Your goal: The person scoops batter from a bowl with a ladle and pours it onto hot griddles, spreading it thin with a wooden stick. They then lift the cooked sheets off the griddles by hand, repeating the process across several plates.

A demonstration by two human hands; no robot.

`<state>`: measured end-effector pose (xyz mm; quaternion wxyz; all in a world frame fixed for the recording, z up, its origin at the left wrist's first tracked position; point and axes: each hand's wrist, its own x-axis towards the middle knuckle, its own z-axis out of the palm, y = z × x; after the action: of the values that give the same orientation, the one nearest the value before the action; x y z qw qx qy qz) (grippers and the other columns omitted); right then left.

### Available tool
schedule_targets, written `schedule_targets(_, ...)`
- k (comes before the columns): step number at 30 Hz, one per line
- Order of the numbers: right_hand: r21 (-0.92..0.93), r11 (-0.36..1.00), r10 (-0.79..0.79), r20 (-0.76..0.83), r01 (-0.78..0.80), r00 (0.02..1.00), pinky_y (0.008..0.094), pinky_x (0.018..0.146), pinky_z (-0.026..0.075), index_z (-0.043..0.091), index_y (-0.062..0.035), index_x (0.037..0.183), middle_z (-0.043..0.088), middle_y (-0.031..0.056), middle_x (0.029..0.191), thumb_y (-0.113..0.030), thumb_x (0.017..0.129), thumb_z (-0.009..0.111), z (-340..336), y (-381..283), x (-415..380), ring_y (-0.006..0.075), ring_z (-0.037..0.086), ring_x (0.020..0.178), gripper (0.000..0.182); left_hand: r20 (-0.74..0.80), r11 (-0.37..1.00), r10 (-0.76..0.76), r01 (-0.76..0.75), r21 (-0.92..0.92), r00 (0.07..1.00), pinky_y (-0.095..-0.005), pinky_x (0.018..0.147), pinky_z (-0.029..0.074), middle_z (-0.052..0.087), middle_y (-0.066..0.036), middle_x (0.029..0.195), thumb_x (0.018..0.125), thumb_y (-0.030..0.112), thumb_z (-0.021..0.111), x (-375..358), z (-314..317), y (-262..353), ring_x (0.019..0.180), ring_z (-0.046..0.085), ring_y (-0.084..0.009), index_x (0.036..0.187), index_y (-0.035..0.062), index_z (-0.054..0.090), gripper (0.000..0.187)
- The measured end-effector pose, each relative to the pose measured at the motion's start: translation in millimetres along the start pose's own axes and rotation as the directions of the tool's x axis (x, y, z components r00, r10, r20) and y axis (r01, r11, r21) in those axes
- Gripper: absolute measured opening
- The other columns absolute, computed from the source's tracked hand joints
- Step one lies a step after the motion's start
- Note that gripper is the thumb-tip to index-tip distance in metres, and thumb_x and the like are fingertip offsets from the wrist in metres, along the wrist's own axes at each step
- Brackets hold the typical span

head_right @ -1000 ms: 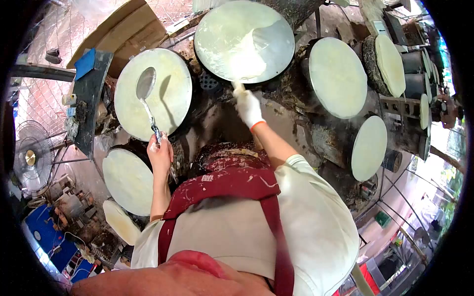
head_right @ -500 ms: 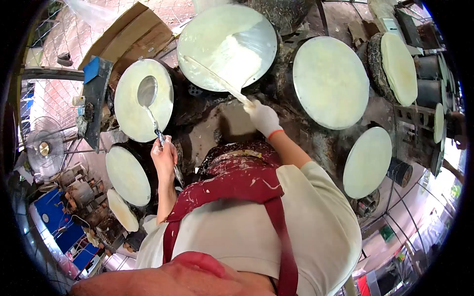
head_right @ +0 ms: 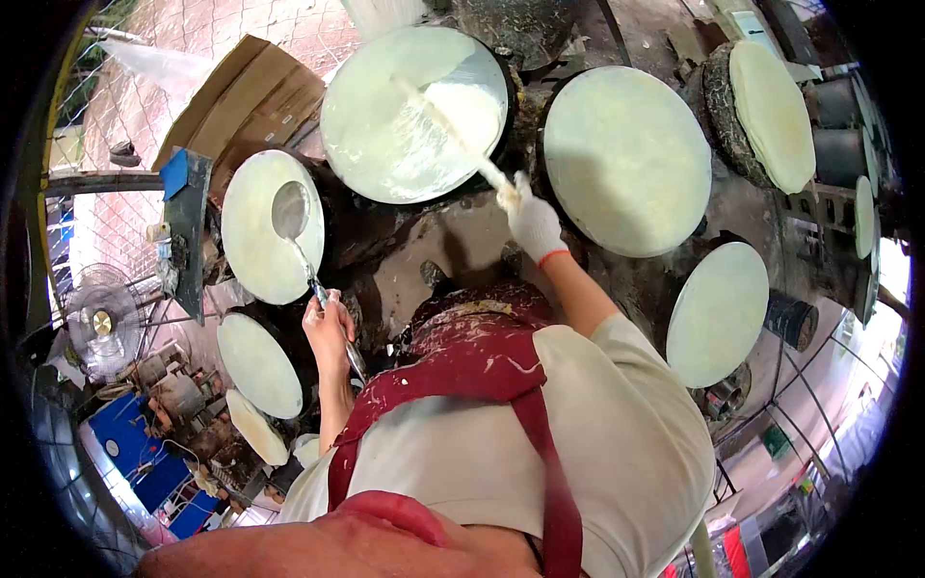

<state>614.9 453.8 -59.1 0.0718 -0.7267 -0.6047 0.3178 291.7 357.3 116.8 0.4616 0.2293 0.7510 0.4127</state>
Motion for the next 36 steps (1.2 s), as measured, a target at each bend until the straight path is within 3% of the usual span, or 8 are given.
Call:
schedule_targets(9,-0.179,0.983,0.019,-0.132,-0.042,0.991,0.0468,0.082,0.051,0.028,-0.0057,0.146,0.065,0.0226,0.107,-0.045,0.091,0.051,-98,-91,185,0.0373,0.066,0.094,0.072,-0.059,0.999,-0.055,0.055,-0.001,0.997,-0.0239,0.034,0.031,0.039,0.0,0.058,0.095,0.011,0.053,-16,-7,-5,0.04,0.038,-0.009,0.095,0.0001,0.053,0.011)
schedule_targets(14,0.187,0.834,-0.444,-0.333,0.52,0.832,0.0414,0.085,0.05,0.042,-0.0212,0.142,0.062,0.021,0.114,-0.035,0.084,0.065,-43,-89,145,0.0395,0.062,0.098,0.063,-0.056,0.997,-0.077,0.079,0.024,0.995,-0.0244,0.034,0.032,0.04,0.0,0.057,0.094,0.011,0.054,-16,-11,-11,0.04,0.039,-0.01,0.096,-0.0004,0.053,0.012)
schedule_targets(16,0.345,0.92,-0.177,-0.06,0.186,0.982,0.0322,0.094,0.046,0.045,-0.0105,0.14,0.057,0.0183,0.13,-0.018,0.087,0.066,-79,-92,58,0.0279,0.06,0.113,0.058,-0.038,0.998,-0.059,0.06,0.021,0.998,-0.0244,0.034,0.032,0.04,0.0,0.057,0.093,0.011,0.054,-15,-13,-10,0.04,0.039,-0.01,0.095,0.0001,0.053,0.011)
schedule_targets(17,0.9,0.359,-0.184,-0.191,0.247,0.964,0.0301,0.096,0.045,0.045,0.0027,0.137,0.055,0.014,0.134,-0.009,0.089,0.063,-36,-58,52,0.0196,0.057,0.116,0.052,-0.043,0.998,-0.05,0.051,0.021,0.998,-0.0243,0.034,0.032,0.04,0.0,0.057,0.093,0.011,0.054,-16,-12,-10,0.04,0.038,-0.0098,0.093,0.0009,0.053,0.01)
schedule_targets(18,0.775,0.54,-0.073,-0.346,0.328,0.935,0.027,0.098,0.043,0.041,0.0067,0.138,0.056,0.0108,0.132,-0.01,0.092,0.062,-42,-48,22,0.0143,0.053,0.118,0.053,-0.028,0.999,-0.036,0.037,0.021,0.999,-0.0243,0.034,0.031,0.039,0.0,0.056,0.094,0.011,0.054,-16,-11,-9,0.04,0.038,-0.0096,0.092,0.0013,0.053,0.009)
schedule_targets(19,0.745,0.627,0.087,-0.355,0.226,0.931,0.0246,0.09,0.047,0.043,0.0032,0.139,0.06,0.0097,0.125,-0.011,0.093,0.062,-9,-15,19,0.0101,0.058,0.105,0.052,-0.012,1.0,-0.022,0.022,0.022,1.0,-0.0242,0.034,0.031,0.039,0.001,0.056,0.094,0.011,0.053,-15,-9,-7,0.039,0.038,-0.0094,0.091,0.0016,0.053,0.009)
schedule_targets(21,0.952,0.185,0.186,0.21,-0.244,0.96,0.0179,0.054,0.043,0.05,-0.0101,0.138,0.064,-0.0014,0.095,-0.015,0.093,0.063,4,3,-7,0.0011,0.049,0.061,0.047,0.017,1.0,-0.005,0.005,0.008,1.0,-0.0241,0.035,0.03,0.038,0.001,0.056,0.094,0.011,0.053,-11,3,-4,0.039,0.037,-0.0092,0.09,0.0019,0.052,0.01)
schedule_targets(36,0.753,0.65,-0.002,0.134,-0.1,0.991,0.0223,0.085,0.044,0.059,0.003,0.126,0.063,0.0022,0.117,-0.015,0.089,0.067,-60,27,31,0.0062,0.055,0.097,0.042,0.467,0.998,0.056,-0.049,-0.027,0.883,-0.0238,0.039,0.032,0.042,0.0,0.061,0.094,0.008,0.052,142,111,82,0.045,0.039,-0.01,0.084,0.0015,0.052,0.011)
